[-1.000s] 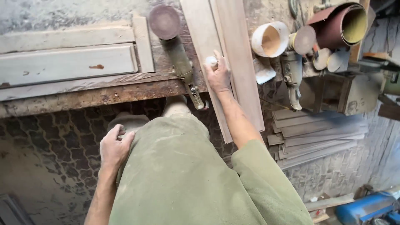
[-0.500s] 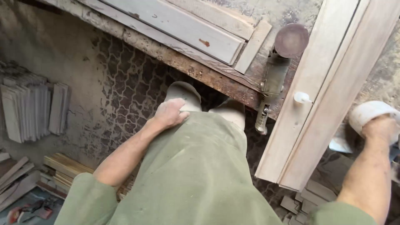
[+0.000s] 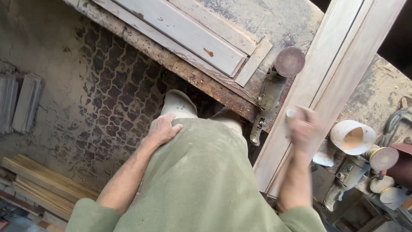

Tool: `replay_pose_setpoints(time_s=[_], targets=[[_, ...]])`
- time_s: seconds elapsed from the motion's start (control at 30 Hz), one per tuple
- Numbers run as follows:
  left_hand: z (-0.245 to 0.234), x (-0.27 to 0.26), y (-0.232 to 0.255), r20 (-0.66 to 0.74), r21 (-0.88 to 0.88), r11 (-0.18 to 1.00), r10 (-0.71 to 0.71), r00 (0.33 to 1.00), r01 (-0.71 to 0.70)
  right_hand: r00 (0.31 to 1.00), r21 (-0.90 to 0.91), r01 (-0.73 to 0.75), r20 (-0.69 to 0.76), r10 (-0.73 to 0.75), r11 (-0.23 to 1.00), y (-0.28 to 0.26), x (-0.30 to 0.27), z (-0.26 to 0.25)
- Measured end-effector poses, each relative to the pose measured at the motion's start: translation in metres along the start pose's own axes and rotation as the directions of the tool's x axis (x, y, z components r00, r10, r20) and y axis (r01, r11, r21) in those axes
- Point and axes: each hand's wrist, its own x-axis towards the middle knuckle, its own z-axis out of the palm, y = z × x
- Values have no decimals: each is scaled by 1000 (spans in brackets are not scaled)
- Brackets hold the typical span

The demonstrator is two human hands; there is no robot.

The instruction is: Sanding wooden boards with a power sander, applying glue to small gaps, and wiping the surface clean.

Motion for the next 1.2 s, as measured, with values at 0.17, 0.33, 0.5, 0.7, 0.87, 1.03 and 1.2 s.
replay_pose_setpoints(time_s=[0.17, 0.33, 0.5, 0.7, 0.87, 1.03, 1.2], targets=[[-3, 5, 30, 65, 37, 999, 15, 998, -18, 978, 280, 170, 70, -197, 945, -29, 40, 227], [-27, -20, 48, 13, 28, 995, 98, 995, -99, 898, 345, 299, 214, -384, 890, -91, 21, 212], [-23, -17, 25, -10, 89, 995, 42, 999, -41, 998, 326, -54, 56, 38, 944, -7, -62, 113], [-7, 13, -26, 132, 219, 973, -96, 987, 65, 658, 72, -493, -621, 426, 867, 207, -125, 23], [-48, 14, 32, 149, 274, 959, 29, 988, -69, 423, 639, -675, -74, 903, 369, 404, -139, 41], [-70, 26, 47, 45, 258, 938, 226, 973, -229, 215, 984, -138, -79, 973, 110, 350, -121, 7], [-98, -15, 99, -7, -188, 970, 157, 988, -155, 807, -727, -186, -497, -320, 661, 290, -174, 26]])
